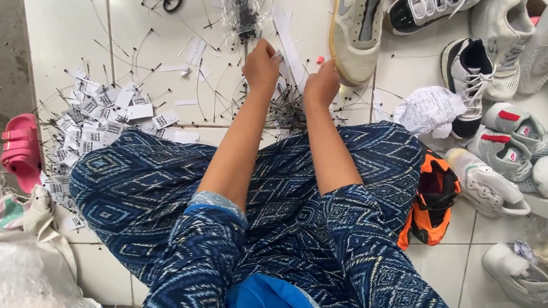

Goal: The person is sitting on the floor, separating and organizing small paper tags attached to plastic fasteners, likely for labeling the surrounding shoes.

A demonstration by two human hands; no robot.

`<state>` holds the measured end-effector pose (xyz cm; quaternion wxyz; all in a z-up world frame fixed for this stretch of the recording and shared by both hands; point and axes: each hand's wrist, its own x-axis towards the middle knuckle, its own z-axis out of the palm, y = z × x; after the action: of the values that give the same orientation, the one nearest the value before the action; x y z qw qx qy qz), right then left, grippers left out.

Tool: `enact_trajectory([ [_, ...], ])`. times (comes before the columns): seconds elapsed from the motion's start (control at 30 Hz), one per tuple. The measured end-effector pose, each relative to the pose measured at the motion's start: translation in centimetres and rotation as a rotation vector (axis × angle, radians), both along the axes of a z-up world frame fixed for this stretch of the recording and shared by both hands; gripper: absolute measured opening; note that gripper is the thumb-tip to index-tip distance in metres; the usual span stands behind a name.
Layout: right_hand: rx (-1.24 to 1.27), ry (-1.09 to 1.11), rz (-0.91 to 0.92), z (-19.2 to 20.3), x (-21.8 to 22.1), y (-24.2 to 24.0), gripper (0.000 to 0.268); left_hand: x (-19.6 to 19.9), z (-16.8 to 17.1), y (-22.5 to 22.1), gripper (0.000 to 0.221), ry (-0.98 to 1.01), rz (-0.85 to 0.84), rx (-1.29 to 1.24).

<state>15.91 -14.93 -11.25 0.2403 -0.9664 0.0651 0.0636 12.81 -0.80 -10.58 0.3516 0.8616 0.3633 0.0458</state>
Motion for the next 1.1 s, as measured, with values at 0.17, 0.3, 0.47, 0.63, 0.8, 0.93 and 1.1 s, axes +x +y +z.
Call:
enact_trajectory([
  [0.17,-0.064,0.032,0.013,-2.0,0.5,-0.7,0.017,-1.0,2.2,2.0,0.019,-0.082,0.048,-0.068],
  [0.3,-0.079,0.039,0.01,-2.4,0.8,-0.9,0.02,-3.6,7.0,3.2,0.021,-0.134,0.067,-0.144],
  [0.47,-0.016,0.043,-0.005,-0.5,0.1,-0.6,0.022,-7.4,13.3,4.0,0.025,-0.181,0.074,-0.204],
  [0.63,0.186,-0.045,-0.01,0.1,0.1,-0.7,0.033,-12.1,18.4,3.3,0.025,-0.207,0.055,-0.265],
  [0.8,0.822,-0.011,-0.154,5.2,-1.7,-1.6,0.034,-16.4,17.9,1.6,0.024,-0.231,0.046,-0.411],
  [0.93,0.92,0.081,-0.163,2.3,-1.4,-2.5,0.025,-18.3,13.7,0.8,0.022,-0.35,0.122,-0.608],
  [1.1,1.043,0.253,-0.248,4.5,-3.1,-2.0,0.014,-17.8,7.5,0.6,0.031,-0.311,0.18,-0.502],
])
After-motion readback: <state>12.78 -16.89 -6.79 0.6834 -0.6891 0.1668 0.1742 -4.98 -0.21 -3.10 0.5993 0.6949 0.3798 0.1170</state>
